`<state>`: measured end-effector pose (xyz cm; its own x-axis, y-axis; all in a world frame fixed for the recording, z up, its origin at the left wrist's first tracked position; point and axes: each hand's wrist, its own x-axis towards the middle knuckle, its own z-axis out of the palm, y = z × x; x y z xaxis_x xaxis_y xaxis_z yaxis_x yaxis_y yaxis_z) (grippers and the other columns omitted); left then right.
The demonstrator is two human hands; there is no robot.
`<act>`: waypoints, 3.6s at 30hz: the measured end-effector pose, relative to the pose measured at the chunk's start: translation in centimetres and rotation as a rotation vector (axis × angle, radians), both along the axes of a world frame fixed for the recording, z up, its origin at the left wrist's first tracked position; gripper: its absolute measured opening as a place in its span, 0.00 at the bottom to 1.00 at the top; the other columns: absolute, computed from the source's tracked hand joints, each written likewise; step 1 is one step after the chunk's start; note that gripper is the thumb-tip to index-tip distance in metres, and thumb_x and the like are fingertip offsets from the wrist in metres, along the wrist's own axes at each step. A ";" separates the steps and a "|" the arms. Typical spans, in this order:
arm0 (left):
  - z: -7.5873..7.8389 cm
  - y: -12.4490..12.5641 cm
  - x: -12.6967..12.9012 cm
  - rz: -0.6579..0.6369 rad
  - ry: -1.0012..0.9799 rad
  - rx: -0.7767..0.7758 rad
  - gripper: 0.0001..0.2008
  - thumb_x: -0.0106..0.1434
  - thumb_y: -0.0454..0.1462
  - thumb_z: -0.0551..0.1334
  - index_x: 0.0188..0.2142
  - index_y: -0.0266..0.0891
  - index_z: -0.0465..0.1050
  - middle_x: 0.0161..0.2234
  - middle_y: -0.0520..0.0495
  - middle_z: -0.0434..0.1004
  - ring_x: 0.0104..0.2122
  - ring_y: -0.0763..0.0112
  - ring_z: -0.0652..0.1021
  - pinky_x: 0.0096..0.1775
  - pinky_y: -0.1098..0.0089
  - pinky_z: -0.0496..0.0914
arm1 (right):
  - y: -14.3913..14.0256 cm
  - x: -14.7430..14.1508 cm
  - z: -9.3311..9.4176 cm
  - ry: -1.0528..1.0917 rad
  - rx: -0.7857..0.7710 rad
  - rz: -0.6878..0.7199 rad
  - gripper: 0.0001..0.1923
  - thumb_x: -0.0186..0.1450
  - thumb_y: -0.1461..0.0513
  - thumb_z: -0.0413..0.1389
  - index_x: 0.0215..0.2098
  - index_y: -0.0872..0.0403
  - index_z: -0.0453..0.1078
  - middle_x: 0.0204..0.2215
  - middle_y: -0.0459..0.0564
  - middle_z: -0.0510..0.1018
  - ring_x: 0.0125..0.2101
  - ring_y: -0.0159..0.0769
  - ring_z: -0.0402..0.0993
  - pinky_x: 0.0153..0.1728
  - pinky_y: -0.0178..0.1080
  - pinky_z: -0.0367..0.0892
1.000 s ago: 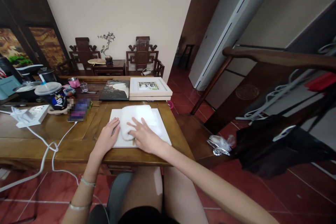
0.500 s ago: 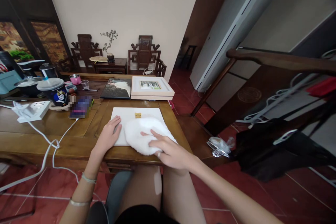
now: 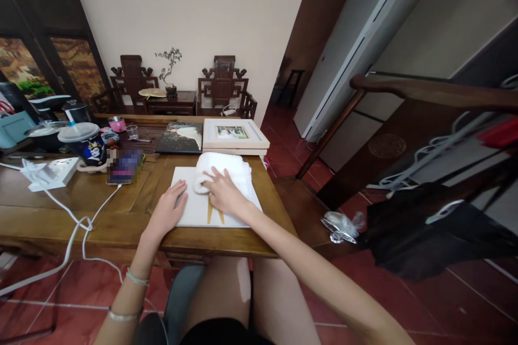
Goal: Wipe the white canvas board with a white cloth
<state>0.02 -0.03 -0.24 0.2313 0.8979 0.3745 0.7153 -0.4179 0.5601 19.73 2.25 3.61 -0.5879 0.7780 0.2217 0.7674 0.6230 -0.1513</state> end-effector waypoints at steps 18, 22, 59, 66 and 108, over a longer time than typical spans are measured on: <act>-0.3 0.1 0.0 -0.008 0.015 0.013 0.23 0.66 0.41 0.49 0.53 0.29 0.69 0.57 0.36 0.66 0.59 0.60 0.65 0.60 0.57 0.57 | -8.3 3.1 0.4 0.145 -0.131 0.218 0.21 0.53 0.71 0.48 0.42 0.55 0.73 0.56 0.57 0.69 0.62 0.41 0.53 0.62 0.54 0.46; -0.4 0.2 0.0 -0.008 0.007 0.007 0.23 0.66 0.42 0.49 0.53 0.30 0.68 0.57 0.36 0.66 0.59 0.60 0.65 0.60 0.57 0.56 | -5.0 2.6 0.1 0.106 -0.089 0.135 0.21 0.57 0.70 0.48 0.47 0.56 0.71 0.55 0.60 0.69 0.62 0.42 0.53 0.61 0.53 0.47; 0.3 0.0 -0.1 -0.012 0.060 -0.005 0.23 0.66 0.44 0.50 0.53 0.33 0.68 0.58 0.36 0.64 0.59 0.58 0.64 0.60 0.54 0.55 | 4.6 -1.1 0.8 0.184 -0.092 0.009 0.19 0.62 0.68 0.44 0.45 0.53 0.72 0.47 0.49 0.76 0.46 0.41 0.71 0.48 0.40 0.60; 0.2 0.1 -0.2 -0.001 0.032 -0.025 0.23 0.66 0.44 0.49 0.53 0.32 0.69 0.58 0.36 0.64 0.59 0.59 0.64 0.60 0.56 0.55 | 4.6 0.5 0.4 0.200 -0.128 0.072 0.20 0.62 0.68 0.44 0.46 0.54 0.71 0.47 0.50 0.77 0.48 0.40 0.71 0.57 0.45 0.52; 11.2 -12.7 5.6 0.019 -1.048 -0.185 0.37 0.61 0.45 0.59 0.65 0.48 0.41 0.61 0.41 0.58 0.55 0.54 0.69 0.55 0.57 0.64 | -9.8 5.3 -4.9 0.666 0.568 -0.187 0.06 0.55 0.69 0.52 0.27 0.53 0.68 0.39 0.58 0.79 0.44 0.48 0.74 0.41 0.49 0.72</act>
<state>5.59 -12.70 10.93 -0.1421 0.9613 0.2359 -0.1554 -0.2570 0.9538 25.00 -7.55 -1.31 -0.0741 0.5173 0.8526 0.7269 0.6133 -0.3089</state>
